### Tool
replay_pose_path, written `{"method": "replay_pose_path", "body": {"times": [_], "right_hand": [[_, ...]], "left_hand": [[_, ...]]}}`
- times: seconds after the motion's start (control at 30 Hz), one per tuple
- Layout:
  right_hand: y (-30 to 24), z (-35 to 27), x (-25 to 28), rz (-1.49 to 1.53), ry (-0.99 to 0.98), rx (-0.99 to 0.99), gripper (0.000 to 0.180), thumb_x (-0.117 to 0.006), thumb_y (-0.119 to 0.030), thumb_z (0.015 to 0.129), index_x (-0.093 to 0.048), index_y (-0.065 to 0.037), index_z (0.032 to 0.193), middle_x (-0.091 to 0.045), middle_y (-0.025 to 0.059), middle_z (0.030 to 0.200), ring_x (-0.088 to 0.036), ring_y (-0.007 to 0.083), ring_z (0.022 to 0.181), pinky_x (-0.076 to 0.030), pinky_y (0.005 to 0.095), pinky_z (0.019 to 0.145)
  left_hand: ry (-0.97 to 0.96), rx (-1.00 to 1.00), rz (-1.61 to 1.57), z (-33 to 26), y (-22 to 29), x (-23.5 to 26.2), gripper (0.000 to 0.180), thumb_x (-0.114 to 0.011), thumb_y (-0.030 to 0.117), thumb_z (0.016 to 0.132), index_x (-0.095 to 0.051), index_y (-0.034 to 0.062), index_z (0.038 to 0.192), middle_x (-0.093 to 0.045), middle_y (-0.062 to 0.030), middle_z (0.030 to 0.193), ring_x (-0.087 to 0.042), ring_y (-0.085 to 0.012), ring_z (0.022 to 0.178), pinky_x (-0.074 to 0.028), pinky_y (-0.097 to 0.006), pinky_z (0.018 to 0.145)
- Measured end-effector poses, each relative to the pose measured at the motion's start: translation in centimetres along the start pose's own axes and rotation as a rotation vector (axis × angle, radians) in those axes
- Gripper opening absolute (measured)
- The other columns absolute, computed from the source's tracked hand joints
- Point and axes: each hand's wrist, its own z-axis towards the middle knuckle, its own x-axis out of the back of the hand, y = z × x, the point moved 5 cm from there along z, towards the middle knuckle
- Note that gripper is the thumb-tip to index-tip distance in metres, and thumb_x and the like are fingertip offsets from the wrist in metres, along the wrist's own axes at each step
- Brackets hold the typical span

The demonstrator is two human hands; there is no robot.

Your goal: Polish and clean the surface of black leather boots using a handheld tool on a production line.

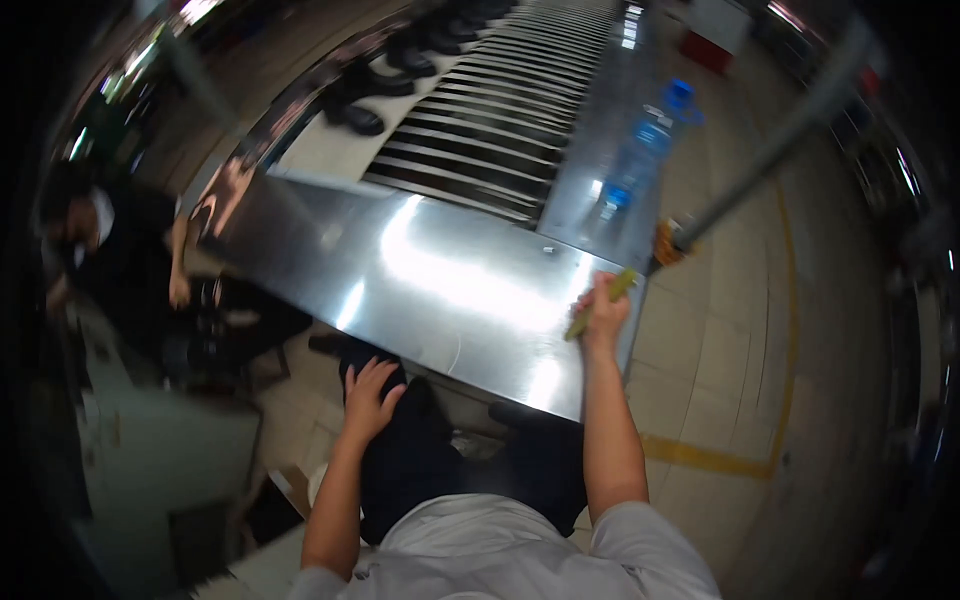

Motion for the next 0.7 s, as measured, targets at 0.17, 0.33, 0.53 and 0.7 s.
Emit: {"method": "replay_pose_path", "body": {"times": [0.17, 0.33, 0.53, 0.7], "right_hand": [[-1.3, -0.9, -2.1, -0.211, 0.124, 0.063, 0.02, -0.069, -0.025, 0.098, -0.06, -0.007, 0.099, -0.05, 0.0011, 0.065, -0.051, 0.0131, 0.052, -0.043, 0.0299, 0.047], [2.1, -2.9, -11.5, -0.495, 0.014, 0.195, 0.023, -0.07, -0.027, 0.099, -0.064, -0.005, 0.095, -0.052, -0.0001, 0.065, -0.049, 0.0094, 0.051, -0.04, 0.0278, 0.047], [6.1, -4.2, -25.2, -0.704, -0.402, 0.294, 0.029, -0.077, -0.027, 0.092, -0.067, -0.001, 0.1, -0.064, 0.0073, 0.072, -0.061, 0.0155, 0.063, -0.05, 0.0318, 0.064], [8.3, -1.6, -27.8, -0.507, -0.452, 0.125, 0.03, -0.078, -0.027, 0.09, -0.067, -0.002, 0.101, -0.065, 0.0063, 0.076, -0.06, 0.0148, 0.069, -0.049, 0.0298, 0.067]], "left_hand": [[0.191, 0.033, -0.052, -0.1, -0.7, 0.6, 0.02, -0.071, 0.022, 0.093, -0.076, 0.0089, 0.107, -0.074, -0.0079, 0.117, -0.057, -0.0283, 0.133, -0.022, -0.057, 0.123], [0.216, 0.047, -0.155, -0.6, -1.7, 0.9, 0.015, -0.072, 0.021, 0.094, -0.077, 0.0098, 0.103, -0.075, -0.0061, 0.111, -0.061, -0.026, 0.129, -0.024, -0.057, 0.122], [0.374, 0.131, -0.388, 0.4, -1.9, 1.2, 0.012, -0.071, 0.018, 0.095, -0.079, 0.0088, 0.098, -0.078, -0.007, 0.093, -0.072, -0.0267, 0.107, -0.029, -0.056, 0.12], [0.604, 0.321, -0.703, 5.6, -3.9, 8.0, 0.015, -0.062, 0.003, 0.099, -0.074, -0.0031, 0.106, -0.076, -0.0094, 0.089, -0.071, -0.016, 0.085, -0.056, -0.031, 0.083]]}}
